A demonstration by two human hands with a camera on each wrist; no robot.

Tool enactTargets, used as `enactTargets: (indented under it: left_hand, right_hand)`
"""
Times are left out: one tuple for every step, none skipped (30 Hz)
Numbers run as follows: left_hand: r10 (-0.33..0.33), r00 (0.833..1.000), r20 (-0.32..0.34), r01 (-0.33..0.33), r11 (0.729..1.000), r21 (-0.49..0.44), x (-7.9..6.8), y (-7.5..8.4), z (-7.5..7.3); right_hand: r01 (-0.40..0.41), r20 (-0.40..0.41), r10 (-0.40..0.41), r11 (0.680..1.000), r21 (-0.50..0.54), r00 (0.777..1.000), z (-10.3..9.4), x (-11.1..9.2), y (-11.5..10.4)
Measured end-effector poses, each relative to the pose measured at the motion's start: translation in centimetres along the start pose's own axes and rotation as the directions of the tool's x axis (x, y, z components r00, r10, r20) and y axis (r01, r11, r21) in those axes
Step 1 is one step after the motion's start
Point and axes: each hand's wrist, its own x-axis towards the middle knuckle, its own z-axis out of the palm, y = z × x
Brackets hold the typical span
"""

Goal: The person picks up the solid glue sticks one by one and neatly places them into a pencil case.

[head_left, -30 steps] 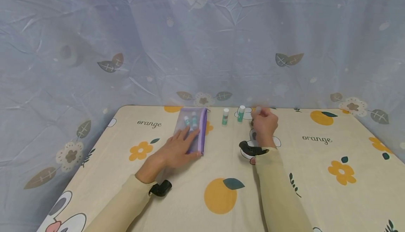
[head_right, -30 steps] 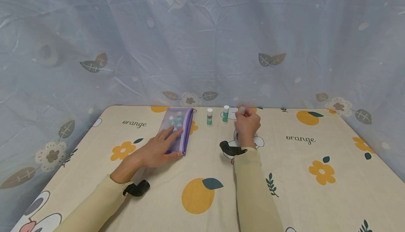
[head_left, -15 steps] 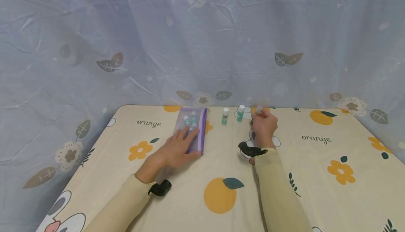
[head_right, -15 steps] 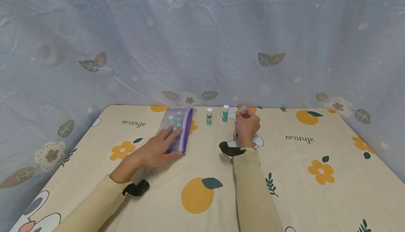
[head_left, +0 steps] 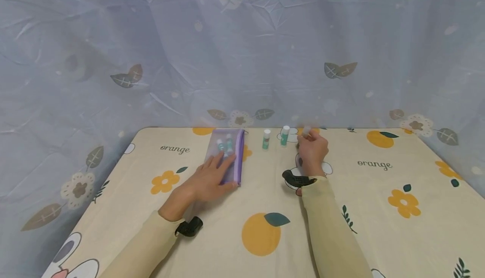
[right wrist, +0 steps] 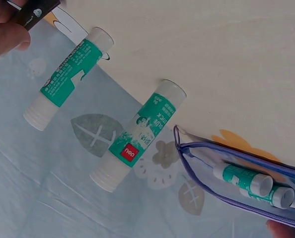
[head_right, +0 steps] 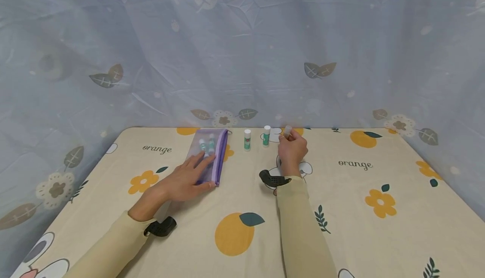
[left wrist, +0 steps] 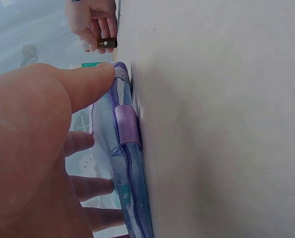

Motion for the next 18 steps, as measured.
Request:
enactTargets:
  left_hand:
    - [0.002,1.0,-0.003,-0.002,1.0,-0.001,-0.05,-0.02,-0.01]
    - [0.003,1.0,-0.004,-0.003,1.0,0.0,-0.11,-0.02,-0.04]
    - [0.003,1.0,-0.003,-0.003,1.0,-0.001,-0.14,-0.03,-0.03]
    - [0.001,1.0,-0.002,-0.001,1.0,0.0,-0.11,-0.01,-0.01]
    - [0.003,1.0,-0.002,-0.003,1.0,-0.002,-0.08,0.0,-0.01]
    - [0.006,1.0,-0.004,-0.006,1.0,-0.002,-0.07,0.01,-0.01]
    - [0.008,1.0,-0.005,-0.008,1.0,-0.002,-0.06,0.02,-0.02]
    - [0.008,1.0,-0.006,-0.008,1.0,-0.001,-0.04,0.03,-0.02]
    - [0.007,1.0,-0.005,-0.007,1.0,-0.001,-0.03,0.05,-0.03]
    - [0.006,1.0,-0.005,-0.006,1.0,0.001,-0.03,0.06,-0.04]
    - [0.006,1.0,-0.006,-0.006,1.0,0.002,-0.03,0.07,-0.05]
    - [0.008,1.0,-0.008,-0.008,1.0,0.002,-0.04,0.08,-0.05]
    - [0.008,1.0,-0.009,-0.008,1.0,0.002,-0.04,0.08,-0.04]
    - [0.01,1.0,-0.012,-0.01,1.0,0.001,-0.04,0.08,-0.03]
    - [0.009,1.0,-0.01,-0.009,1.0,0.0,-0.07,0.07,-0.02]
    - [0.01,1.0,-0.011,-0.01,1.0,-0.001,-0.08,0.05,0.0]
    - [0.011,1.0,-0.011,-0.011,1.0,0.001,-0.12,0.06,0.02]
    - [0.013,1.0,-0.013,-0.013,1.0,-0.002,-0.16,0.04,0.03]
  right_hand:
    - [0.0,0.002,0.0,1.0,-0.002,1.0,0.05,0.01,0.03]
    - [0.003,0.002,-0.003,1.0,-0.003,1.0,0.09,0.01,0.04]
    - [0.004,0.001,-0.004,1.0,-0.003,1.0,0.12,0.03,0.08]
    - [0.004,-0.001,-0.004,1.0,-0.002,1.0,0.1,0.08,0.09]
    - [0.004,-0.002,-0.004,1.0,-0.001,1.0,0.08,0.07,0.1]
    - [0.003,0.0,-0.003,1.0,0.001,1.0,0.06,0.09,0.1]
    - [0.002,0.001,-0.002,1.0,0.0,1.0,0.04,0.09,0.09]
    - [0.001,0.004,-0.001,1.0,0.0,1.0,0.03,0.07,0.08]
    - [-0.001,0.005,0.001,1.0,0.001,1.0,0.02,0.07,0.06]
    - [-0.003,0.007,0.003,1.0,0.003,1.0,0.01,0.05,0.05]
    - [-0.004,0.009,0.004,1.0,0.004,1.0,0.02,0.04,0.03]
    - [-0.004,0.01,0.004,1.0,0.006,1.0,0.01,0.02,0.0]
    - [-0.005,0.01,0.005,1.0,0.006,1.0,0.02,0.02,-0.01]
    - [-0.005,0.011,0.005,1.0,0.006,1.0,0.02,0.02,-0.02]
    - [-0.005,0.011,0.005,1.0,0.005,1.0,0.02,0.01,-0.03]
    - [-0.006,0.012,0.006,1.0,0.004,1.0,0.02,0.01,-0.03]
    - [-0.005,0.012,0.005,1.0,0.004,1.0,0.02,0.0,-0.03]
    - [-0.003,0.011,0.003,1.0,0.002,1.0,0.01,0.02,-0.03]
